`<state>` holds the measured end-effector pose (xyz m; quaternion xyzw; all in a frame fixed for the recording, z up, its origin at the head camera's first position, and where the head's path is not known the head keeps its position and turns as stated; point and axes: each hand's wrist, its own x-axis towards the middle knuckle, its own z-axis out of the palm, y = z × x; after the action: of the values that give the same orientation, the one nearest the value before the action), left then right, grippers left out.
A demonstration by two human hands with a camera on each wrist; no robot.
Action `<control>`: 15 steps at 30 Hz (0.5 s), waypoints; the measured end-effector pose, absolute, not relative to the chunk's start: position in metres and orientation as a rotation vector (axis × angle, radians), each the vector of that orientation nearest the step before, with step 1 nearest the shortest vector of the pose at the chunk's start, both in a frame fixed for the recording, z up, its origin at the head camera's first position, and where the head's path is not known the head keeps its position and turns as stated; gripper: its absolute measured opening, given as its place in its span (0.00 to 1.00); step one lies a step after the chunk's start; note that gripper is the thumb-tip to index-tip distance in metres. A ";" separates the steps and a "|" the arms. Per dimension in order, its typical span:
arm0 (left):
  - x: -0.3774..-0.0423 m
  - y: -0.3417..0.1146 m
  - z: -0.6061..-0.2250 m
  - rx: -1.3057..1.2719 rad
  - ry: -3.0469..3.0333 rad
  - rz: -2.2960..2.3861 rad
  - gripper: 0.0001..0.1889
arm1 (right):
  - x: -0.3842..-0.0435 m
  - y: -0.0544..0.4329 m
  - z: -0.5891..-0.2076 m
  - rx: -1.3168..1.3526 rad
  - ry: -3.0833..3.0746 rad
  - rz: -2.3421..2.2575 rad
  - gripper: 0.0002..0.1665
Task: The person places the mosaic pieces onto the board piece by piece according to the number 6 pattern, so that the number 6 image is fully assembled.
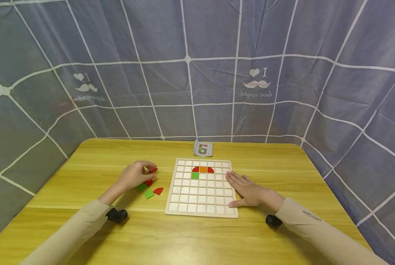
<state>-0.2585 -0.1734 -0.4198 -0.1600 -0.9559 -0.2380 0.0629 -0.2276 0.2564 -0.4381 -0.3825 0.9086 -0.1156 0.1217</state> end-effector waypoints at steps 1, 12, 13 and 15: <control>-0.258 -0.174 -0.420 -0.473 -2.894 -0.721 0.17 | -0.227 0.257 -0.438 -1.118 2.655 -0.341 0.59; -0.258 -0.179 -0.425 -0.395 -2.943 -0.691 0.16 | -0.226 0.255 -0.435 -1.079 2.647 -0.307 0.58; -0.258 -0.179 -0.425 -0.391 -2.947 -0.689 0.16 | -0.227 0.255 -0.435 -1.078 2.647 -0.307 0.58; -0.259 -0.180 -0.426 -0.380 -2.952 -0.691 0.16 | -0.227 0.255 -0.435 -1.079 2.648 -0.307 0.58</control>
<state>-0.2587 -0.1800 -0.4257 -0.1241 -0.9652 -0.2260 0.0428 -0.2269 0.2548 -0.4354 -0.3719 0.9126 -0.1058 0.1327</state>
